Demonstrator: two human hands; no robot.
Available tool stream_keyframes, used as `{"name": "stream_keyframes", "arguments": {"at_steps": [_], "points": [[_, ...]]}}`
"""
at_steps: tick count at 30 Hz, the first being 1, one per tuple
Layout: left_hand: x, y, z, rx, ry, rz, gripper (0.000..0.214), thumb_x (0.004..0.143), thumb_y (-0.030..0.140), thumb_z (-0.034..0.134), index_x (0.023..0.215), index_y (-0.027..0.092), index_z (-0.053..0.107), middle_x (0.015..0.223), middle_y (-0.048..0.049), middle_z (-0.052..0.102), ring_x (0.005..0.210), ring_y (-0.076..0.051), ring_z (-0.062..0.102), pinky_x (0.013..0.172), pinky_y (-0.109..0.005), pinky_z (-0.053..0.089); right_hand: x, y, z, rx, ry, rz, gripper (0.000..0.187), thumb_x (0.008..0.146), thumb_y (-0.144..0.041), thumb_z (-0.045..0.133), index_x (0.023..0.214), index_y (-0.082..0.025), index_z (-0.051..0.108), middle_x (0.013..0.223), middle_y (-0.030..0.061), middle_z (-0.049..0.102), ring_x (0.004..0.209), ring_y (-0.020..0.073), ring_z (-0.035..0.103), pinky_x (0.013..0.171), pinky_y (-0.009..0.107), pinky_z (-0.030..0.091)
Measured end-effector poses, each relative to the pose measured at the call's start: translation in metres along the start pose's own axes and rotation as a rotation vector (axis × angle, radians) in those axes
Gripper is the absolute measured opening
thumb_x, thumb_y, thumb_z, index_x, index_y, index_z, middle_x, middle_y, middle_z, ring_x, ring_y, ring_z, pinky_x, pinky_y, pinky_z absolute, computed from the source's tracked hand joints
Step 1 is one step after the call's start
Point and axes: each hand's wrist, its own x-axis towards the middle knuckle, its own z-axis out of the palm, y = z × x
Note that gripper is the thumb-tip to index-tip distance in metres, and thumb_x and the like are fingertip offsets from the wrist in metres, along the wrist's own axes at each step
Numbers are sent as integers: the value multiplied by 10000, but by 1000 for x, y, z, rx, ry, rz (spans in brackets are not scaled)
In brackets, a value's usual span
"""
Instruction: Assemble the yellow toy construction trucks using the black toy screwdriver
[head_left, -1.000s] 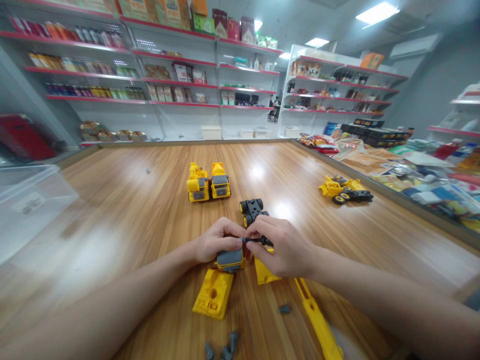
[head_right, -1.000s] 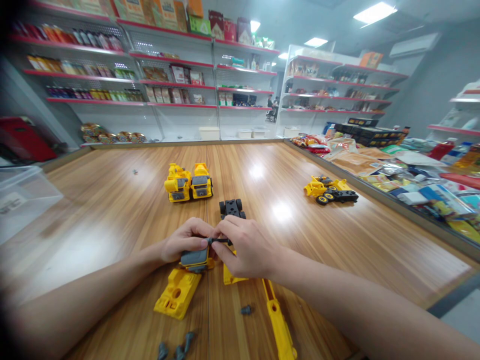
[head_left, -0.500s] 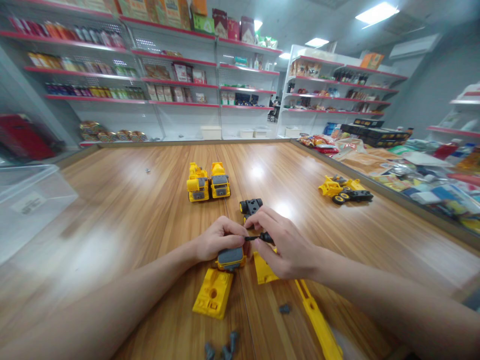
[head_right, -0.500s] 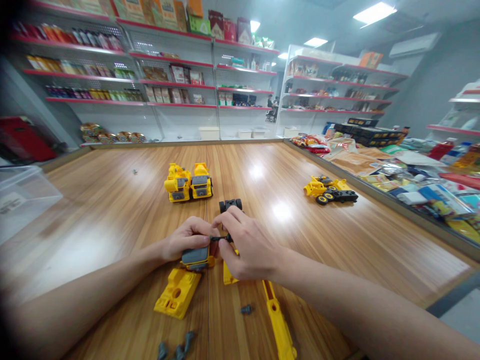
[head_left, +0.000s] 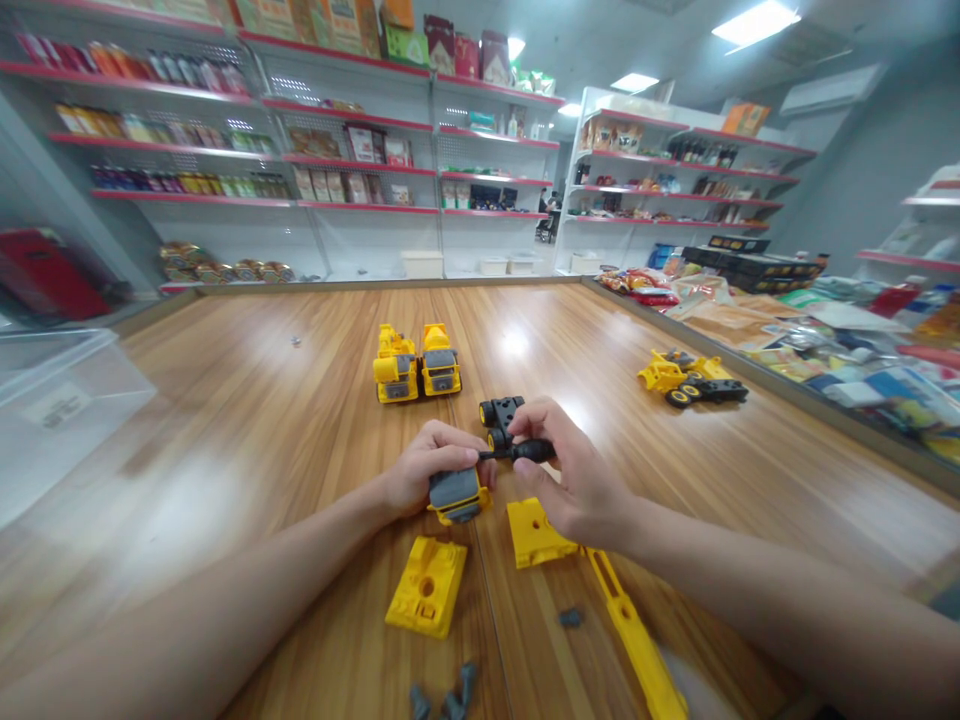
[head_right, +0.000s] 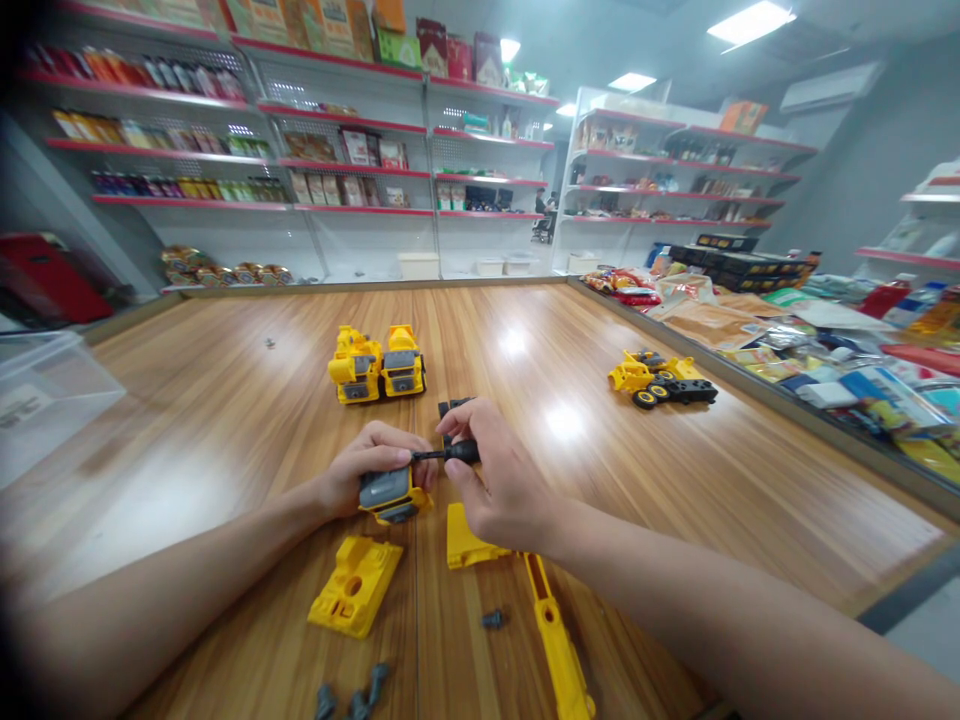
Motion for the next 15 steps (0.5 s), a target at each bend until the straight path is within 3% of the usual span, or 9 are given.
{"name": "stream_keyframes", "arguments": {"at_steps": [6,11,15], "points": [[0,2,1,-8,-15,-31,348,824,333,534,710,47,697,718,-129,673,635,-193,591,616,-296,446,3,3,3,43,25,133,109,936,-225,507,1039,-192,498,899,43,583,800,149,577,677,276,482],[0,4,3,-54,17,-15,398,838,345,478,672,51,688,700,-141,676,646,-212,605,655,-321,466,1,4,3,-44,-64,0,318,854,-97,514,1156,-182,463,1048,92,564,926,188,558,756,314,485],[1,3,2,-49,50,-5,400,849,321,456,664,50,684,703,-143,686,637,-205,601,641,-309,460,2,5,1,-124,-109,25,217,866,-101,508,1068,-178,494,910,48,595,779,156,554,668,270,435]]}}
